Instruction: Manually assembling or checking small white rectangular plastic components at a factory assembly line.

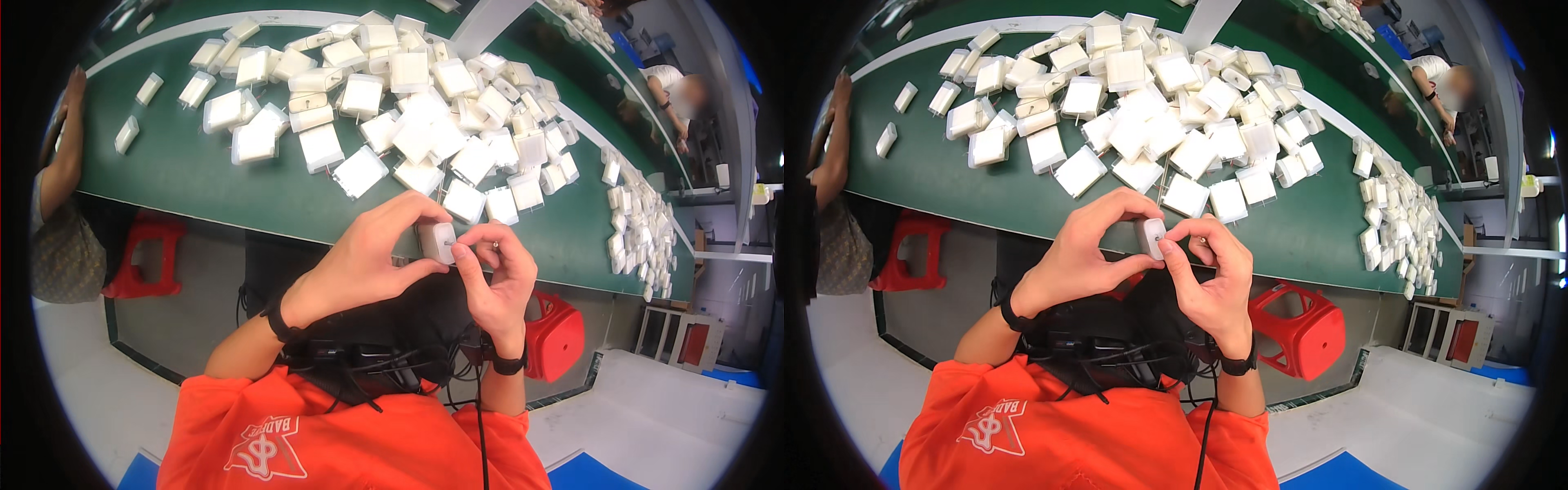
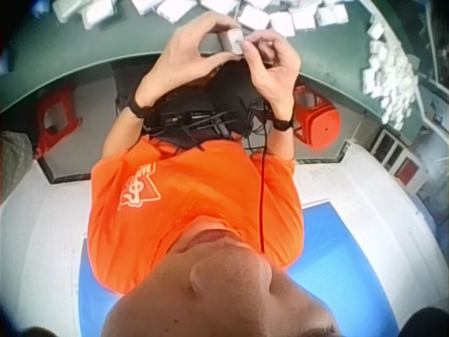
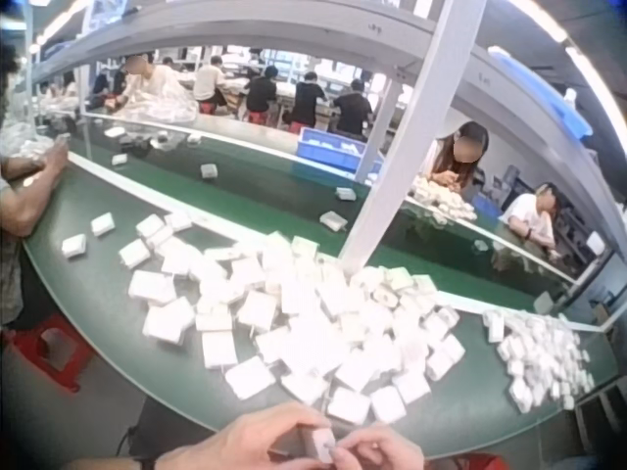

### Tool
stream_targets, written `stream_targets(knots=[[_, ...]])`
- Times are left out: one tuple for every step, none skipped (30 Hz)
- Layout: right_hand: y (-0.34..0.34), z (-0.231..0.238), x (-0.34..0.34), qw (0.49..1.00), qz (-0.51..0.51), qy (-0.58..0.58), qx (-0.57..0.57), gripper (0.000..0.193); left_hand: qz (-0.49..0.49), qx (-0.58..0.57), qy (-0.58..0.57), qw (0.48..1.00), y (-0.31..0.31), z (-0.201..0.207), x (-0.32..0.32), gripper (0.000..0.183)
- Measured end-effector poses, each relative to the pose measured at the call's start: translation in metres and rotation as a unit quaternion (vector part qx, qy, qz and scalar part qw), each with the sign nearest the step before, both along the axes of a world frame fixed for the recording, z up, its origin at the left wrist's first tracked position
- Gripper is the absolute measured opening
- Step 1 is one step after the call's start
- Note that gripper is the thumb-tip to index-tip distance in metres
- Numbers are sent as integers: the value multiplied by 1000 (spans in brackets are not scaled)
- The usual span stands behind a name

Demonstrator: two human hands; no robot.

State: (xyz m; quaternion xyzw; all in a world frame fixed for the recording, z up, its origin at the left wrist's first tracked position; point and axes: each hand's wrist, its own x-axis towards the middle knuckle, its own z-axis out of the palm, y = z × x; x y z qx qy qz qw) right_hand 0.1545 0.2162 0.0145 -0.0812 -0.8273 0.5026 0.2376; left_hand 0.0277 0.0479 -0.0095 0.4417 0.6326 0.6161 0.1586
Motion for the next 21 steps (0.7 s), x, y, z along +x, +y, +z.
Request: stream_targets(knots=[[0,1,0,1000,3,-5,12,14,0,-1,-1,1000,1,-1,2,43],[-2,2,0,1000,3,-5,10,14,14,-11,-23,1000,1,-3,4,40],[-4,4,-1,1000,4,-19,13,14,28,-22,-46,998,1,-5,6,38],[-6,4,-1,999,4,-32,16,13,28,-23,-46,998,2,-9,6,38],[-6,3,0,999,4,-32,14,13,37,-16,-4,999,4,-13,5,37],[-6,1,0,999,4,-45,13,12,45,-8,39,998,5,-15,4,36],[-6,-1,1,998,3,-58,12,11,45,-9,39,998,5,-14,6,36],[-7,-3,1,998,3,-57,12,11,48,-5,68,997,5,-11,9,35],[-7,-4,1,998,-1,-57,1,10,51,-1,97,994,4,-8,10,35],[-8,-4,1,998,-5,-56,-10,9,51,-1,98,994,3,-3,10,35],[-8,-2,0,998,-5,-56,-12,9,27,-12,129,991,2,3,9,39],[-9,2,0,998,-10,-56,-5,9,3,-23,160,987,1,6,8,43],[-10,5,-1,998,-17,-56,2,9,3,-25,160,987,0,6,7,43],[-10,5,0,998,-18,-55,1,9,-11,-22,172,985,-1,6,6,48],[-10,5,1,999,-19,-44,-19,9,-25,-20,183,983,-1,6,5,52],[-10,6,1,998,-21,-33,-39,9,-27,-20,184,982,-1,6,4,52],[-9,5,2,998,-23,-33,-39,9,-34,-16,157,987,-1,5,3,52],[-7,5,3,999,-18,-23,-20,9,-41,-13,131,990,-1,5,2,52],[-6,4,4,1000,-12,-13,0,8,-44,-13,132,990,-1,3,1,52],[-6,8,5,1000,-13,-13,-1,8,-42,-2,106,994,-1,2,-2,51],[-6,16,5,999,4,-40,29,8,-40,8,80,996,-2,1,-3,50]])
